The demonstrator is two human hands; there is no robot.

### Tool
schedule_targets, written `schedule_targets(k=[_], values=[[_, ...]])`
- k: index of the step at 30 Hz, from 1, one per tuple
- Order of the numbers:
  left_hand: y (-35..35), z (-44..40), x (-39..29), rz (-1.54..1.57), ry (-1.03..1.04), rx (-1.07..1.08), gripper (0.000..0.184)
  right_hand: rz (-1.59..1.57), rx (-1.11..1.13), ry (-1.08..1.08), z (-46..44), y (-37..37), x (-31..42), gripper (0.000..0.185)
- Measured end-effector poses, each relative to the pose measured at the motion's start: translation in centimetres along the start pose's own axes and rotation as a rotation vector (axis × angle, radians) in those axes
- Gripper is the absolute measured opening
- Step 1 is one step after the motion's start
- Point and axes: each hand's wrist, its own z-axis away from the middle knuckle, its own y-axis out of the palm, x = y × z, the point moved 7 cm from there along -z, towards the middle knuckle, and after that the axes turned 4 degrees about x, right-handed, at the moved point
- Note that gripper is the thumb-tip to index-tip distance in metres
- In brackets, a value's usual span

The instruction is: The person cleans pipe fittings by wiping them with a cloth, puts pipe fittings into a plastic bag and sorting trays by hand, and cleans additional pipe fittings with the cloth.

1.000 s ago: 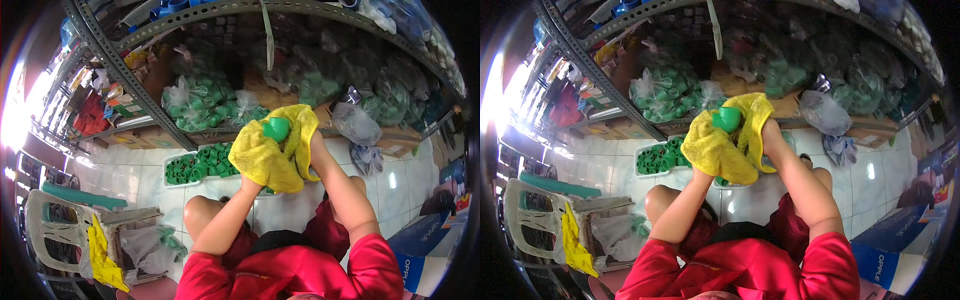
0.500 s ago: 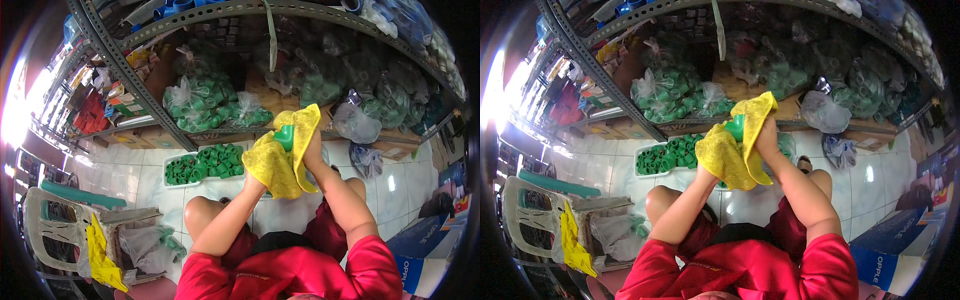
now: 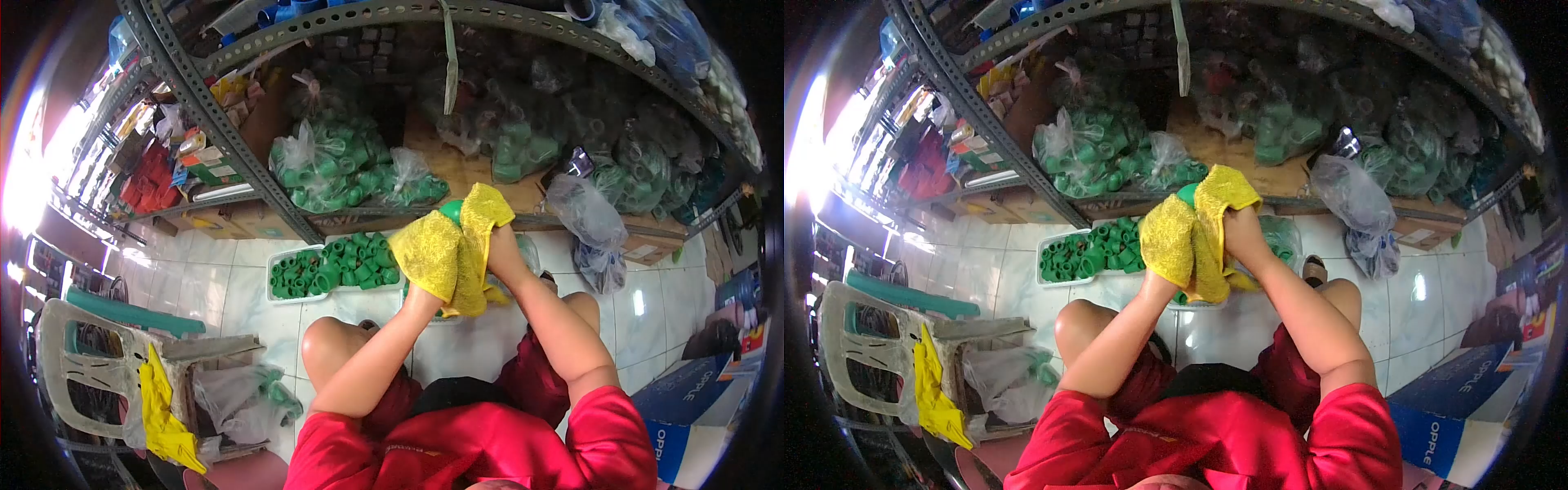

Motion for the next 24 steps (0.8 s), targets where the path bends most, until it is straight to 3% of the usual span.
schedule_targets(k=[1,2,4,7,8,9,11,13,15,17,18,19,20,21,23,24], values=[[0.9,0.3,1.3,0.396,-0.141,-0.016,0.041,0.0,0.002,0.0,0.1,-0.1,-0.4,0.023],[0.7,0.4,1.9,0.395,-0.141,-0.017,0.041,-0.007,-0.007,0.04,0.2,-0.3,-1.0,0.023],[0.6,-0.4,0.3,-0.614,0.091,0.169,0.042,-0.016,-0.016,0.078,0.1,-0.1,-0.8,0.022],[-0.1,-0.8,-0.7,-0.529,0.031,0.094,0.042,-0.169,-0.076,0.126,0.5,0.1,-0.9,0.022],[-1.2,-1.1,-1.4,-0.008,-0.144,-0.033,0.042,-0.163,0.009,0.134,0.5,0.2,-0.2,0.027],[-1.0,-1.0,-1.4,-0.01,-0.144,-0.032,0.042,-0.159,0.093,0.143,0.6,0.5,0.4,0.032],[0.0,-0.1,0.8,0.757,-0.313,-0.132,0.042,-0.218,0.101,0.122,1.0,0.7,0.9,0.033],[-0.9,-0.5,1.5,0.571,-0.299,-0.143,0.042,-0.183,0.007,0.015,1.4,0.6,1.8,0.032],[-2.9,-1.4,-1.6,-0.442,0.114,-0.149,0.037,-0.033,0.042,-0.078,1.7,1.0,1.1,0.034],[-2.7,-1.8,-2.7,-0.452,0.176,-0.073,0.036,-0.16,0.052,-0.009,1.6,1.1,-0.3,0.031],[-2.3,-1.7,0.1,0.161,-0.071,-0.087,0.037,0.304,0.076,-0.251,2.0,1.2,-2.4,0.027],[-0.8,-1.2,2.8,0.773,-0.319,-0.093,0.038,0.307,0.074,-0.251,1.9,1.2,-1.8,0.027],[-1.2,-1.4,1.1,0.032,0.026,0.015,0.041,0.1,-0.032,-0.003,1.6,0.3,-2.7,0.027],[-1.2,-1.9,-0.2,-0.138,0.051,0.117,0.042,-0.11,-0.136,0.244,1.8,-0.3,-4.1,0.028],[-0.5,-1.7,-1.4,0.243,-0.181,0.155,0.041,0.057,-0.112,0.179,0.9,-0.9,-3.7,0.029],[-0.4,-1.6,-2.4,-0.041,0.055,0.203,0.038,-0.157,-0.047,0.188,0.7,-0.4,-3.4,0.029]])
